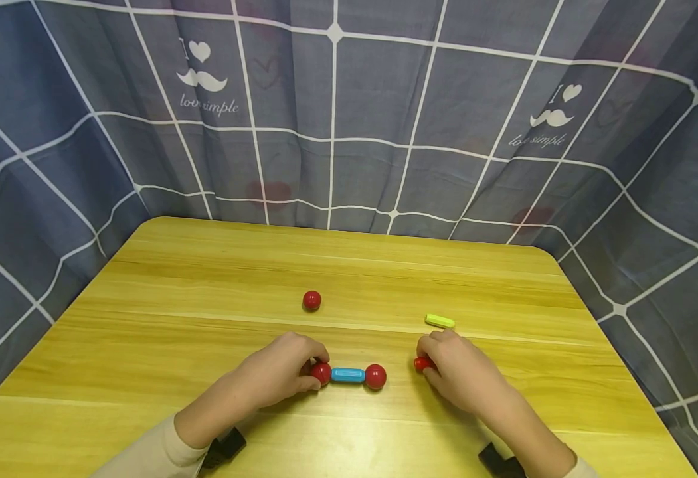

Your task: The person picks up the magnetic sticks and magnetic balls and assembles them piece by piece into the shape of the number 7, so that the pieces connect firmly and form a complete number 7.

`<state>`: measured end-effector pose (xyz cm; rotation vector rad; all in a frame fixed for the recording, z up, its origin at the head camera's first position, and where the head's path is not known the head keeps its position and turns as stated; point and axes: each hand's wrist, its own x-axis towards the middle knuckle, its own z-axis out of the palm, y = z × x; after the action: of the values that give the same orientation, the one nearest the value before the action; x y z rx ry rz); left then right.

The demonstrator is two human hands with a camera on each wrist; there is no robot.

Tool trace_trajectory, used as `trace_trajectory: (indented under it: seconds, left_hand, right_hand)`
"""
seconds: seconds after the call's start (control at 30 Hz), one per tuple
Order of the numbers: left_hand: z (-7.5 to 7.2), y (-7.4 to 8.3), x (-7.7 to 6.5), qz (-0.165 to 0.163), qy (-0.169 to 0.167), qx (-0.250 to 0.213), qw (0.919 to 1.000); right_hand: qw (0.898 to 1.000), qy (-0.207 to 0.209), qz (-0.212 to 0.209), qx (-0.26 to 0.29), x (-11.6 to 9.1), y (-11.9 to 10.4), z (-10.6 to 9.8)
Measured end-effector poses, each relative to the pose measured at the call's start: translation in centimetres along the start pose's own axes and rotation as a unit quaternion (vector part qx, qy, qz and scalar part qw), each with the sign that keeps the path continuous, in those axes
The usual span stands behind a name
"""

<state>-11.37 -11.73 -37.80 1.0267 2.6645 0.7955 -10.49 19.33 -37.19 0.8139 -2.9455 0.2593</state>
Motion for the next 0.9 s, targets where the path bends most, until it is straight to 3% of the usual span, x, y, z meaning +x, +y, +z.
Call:
trace_trajectory:
  seconds: [0.37, 0.9]
  left_hand:
    - [0.0, 0.1, 0.1, -0.001, -0.001, -0.001, 1.0]
    - [0.0, 0.2, 0.0, 0.002, 0.001, 0.004, 1.0]
  right_hand:
    - [1.0, 0.002, -0.021, -0.002, -0.3, -0.6, 0.0]
    - [0.999, -0.038, -0.007, 0.028, -0.6, -1.8, 0.0]
